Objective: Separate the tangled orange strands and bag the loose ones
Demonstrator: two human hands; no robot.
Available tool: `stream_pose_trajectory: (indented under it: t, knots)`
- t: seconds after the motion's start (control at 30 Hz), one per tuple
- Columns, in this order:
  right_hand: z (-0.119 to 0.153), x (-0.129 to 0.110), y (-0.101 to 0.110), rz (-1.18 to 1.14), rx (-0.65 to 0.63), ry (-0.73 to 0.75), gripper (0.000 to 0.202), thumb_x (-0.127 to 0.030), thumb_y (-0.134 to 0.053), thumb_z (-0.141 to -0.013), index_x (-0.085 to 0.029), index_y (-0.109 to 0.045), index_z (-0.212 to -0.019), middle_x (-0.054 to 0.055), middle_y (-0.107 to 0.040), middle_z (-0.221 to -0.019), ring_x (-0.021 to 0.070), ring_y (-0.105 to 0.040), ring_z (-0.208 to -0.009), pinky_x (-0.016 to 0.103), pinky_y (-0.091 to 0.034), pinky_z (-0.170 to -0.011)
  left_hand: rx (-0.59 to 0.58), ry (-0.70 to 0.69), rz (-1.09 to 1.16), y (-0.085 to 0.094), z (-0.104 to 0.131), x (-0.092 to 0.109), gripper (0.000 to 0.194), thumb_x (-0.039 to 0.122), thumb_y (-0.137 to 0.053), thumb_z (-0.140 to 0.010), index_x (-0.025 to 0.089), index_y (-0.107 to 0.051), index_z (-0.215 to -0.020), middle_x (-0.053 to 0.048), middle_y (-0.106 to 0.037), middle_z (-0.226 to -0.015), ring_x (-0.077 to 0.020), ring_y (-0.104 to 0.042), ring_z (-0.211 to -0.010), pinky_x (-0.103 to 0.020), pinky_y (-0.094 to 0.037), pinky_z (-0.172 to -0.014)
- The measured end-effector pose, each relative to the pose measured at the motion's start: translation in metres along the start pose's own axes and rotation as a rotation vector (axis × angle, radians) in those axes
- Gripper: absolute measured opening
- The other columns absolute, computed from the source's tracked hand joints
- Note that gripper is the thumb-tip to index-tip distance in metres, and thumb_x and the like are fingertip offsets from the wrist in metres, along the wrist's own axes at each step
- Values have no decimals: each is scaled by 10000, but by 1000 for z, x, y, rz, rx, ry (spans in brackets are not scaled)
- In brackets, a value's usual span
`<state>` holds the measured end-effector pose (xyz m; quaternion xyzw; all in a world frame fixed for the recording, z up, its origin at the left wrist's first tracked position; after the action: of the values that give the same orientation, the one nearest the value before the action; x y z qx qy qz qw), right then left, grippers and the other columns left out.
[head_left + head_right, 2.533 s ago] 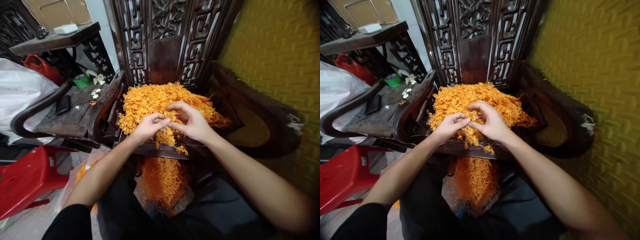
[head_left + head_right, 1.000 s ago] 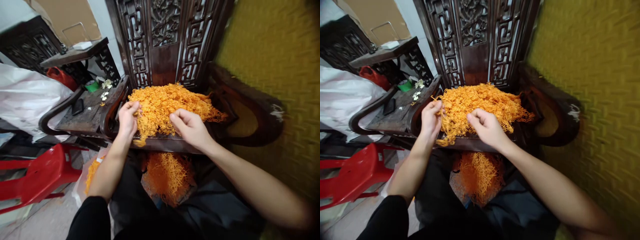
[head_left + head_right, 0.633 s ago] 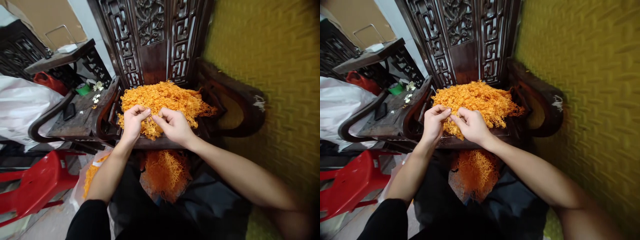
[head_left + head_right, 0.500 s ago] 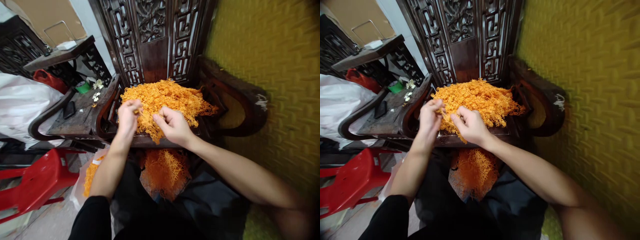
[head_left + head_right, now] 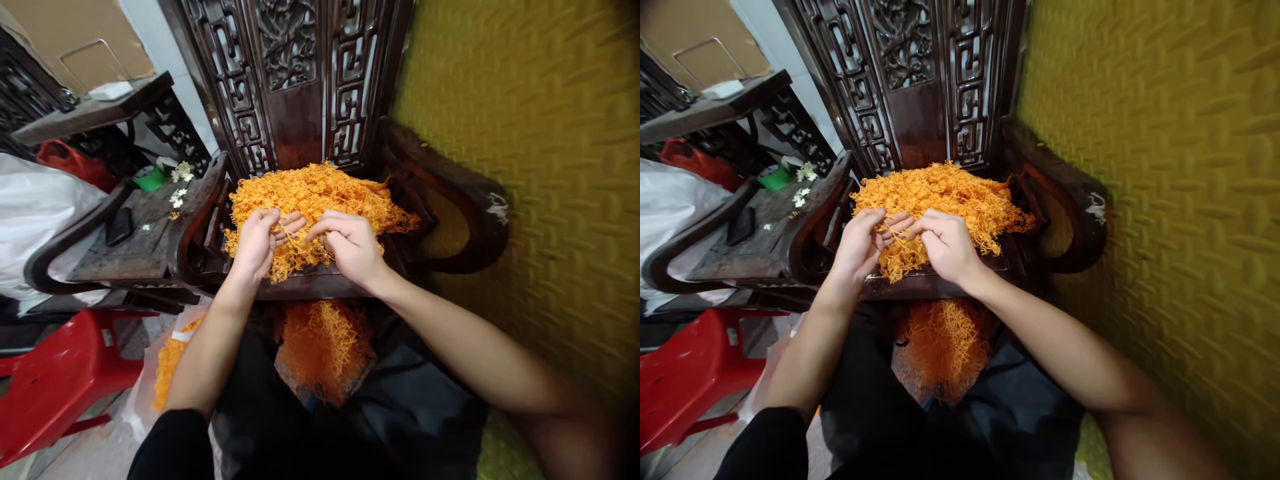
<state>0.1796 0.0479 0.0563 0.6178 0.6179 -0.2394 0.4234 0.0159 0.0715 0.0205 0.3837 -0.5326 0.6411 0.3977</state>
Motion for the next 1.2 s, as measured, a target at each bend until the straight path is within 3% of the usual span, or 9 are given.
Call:
stream_pose_trajectory:
  t: [0.13,0.27,0.37,0.6,0.83,1.0,1.07,1.13,1.2]
  knots:
    - [0,-12,-8,55,-32,87,311,-220,-470,-939,-182,-696,-728,44,-663,-760,159,-581,-692,337,-453,-705,4,16,22,-11,6,-3,169,185,-654,-886,190,-492,-839,-43,-727,-842,-168,-738,-755,-306,-566,-747]
    - [-2,-9,-21,264,-117,156,322,-423,-640,-963,-200,-739,-1172,78,-762,-1126,217,-696,-954,373,-517,-869,48,-34,11,-13,10,-1,131,136,-658,-866,161,-560,-783,1,-634,-730,-96,-614,-643,-220,-467,-630]
    - [-5,0,-28,413,-176,180,396,-420,-563,-1018,-205,-703,-1319,100,-745,-1240,243,-711,-1040,389,-527,-887,51,-27,54,-14,11,-4,136,101,-624,-881,151,-568,-767,11,-597,-709,-79,-567,-631,-205,-421,-599]
    - [-7,2,-33,536,-147,195,366,-444,-582,-1009,-216,-738,-1248,91,-769,-1157,233,-705,-942,366,-486,-802,85,4,166,-12,8,-10,168,57,-612,-884,138,-571,-742,15,-573,-722,-63,-540,-634,-196,-393,-592]
    - [-11,8,-37,590,-119,171,302,-362,-527,-1035,-217,-775,-1128,86,-760,-1030,190,-647,-817,320,-409,-689,74,-23,185,-15,7,-15,176,97,-604,-936,148,-559,-773,-3,-645,-729,-88,-633,-696,-226,-486,-744]
    - [17,-34,-57,471,-266,437,275,-362,-606,-991,-242,-763,-800,27,-635,-643,145,-515,-606,321,-352,-603,167,-170,132,16,-15,4,190,284,-635,-977,178,-507,-885,-104,-774,-1004,-220,-751,-1059,-326,-525,-927]
    - [29,-53,-60,333,-316,521,241,-344,-634,-977,-263,-738,-775,12,-622,-623,143,-535,-613,315,-376,-595,167,-200,133,28,-21,13,199,308,-634,-980,178,-505,-901,-116,-775,-1084,-237,-740,-1130,-320,-534,-918]
    - [25,-56,-49,204,-238,440,209,-301,-630,-973,-251,-695,-782,34,-696,-778,155,-606,-706,312,-430,-623,99,-191,131,29,-20,19,208,300,-667,-956,180,-508,-894,-110,-767,-1137,-244,-727,-1165,-316,-547,-900]
    - [10,-35,-28,60,-77,178,183,-285,-625,-966,-225,-619,-793,66,-724,-997,151,-631,-728,316,-462,-620,24,-184,126,23,-12,22,223,281,-710,-919,183,-513,-886,-101,-757,-1156,-248,-721,-1167,-317,-560,-878]
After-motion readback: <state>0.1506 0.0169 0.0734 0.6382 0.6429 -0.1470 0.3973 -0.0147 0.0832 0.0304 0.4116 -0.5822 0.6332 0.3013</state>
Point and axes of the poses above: each hand's wrist, its own z-axis away from the middle knuckle, its own y-axis out of the back of the hand, x = y × z, the point moved 8 cm from there along -z, towards the middle knuckle
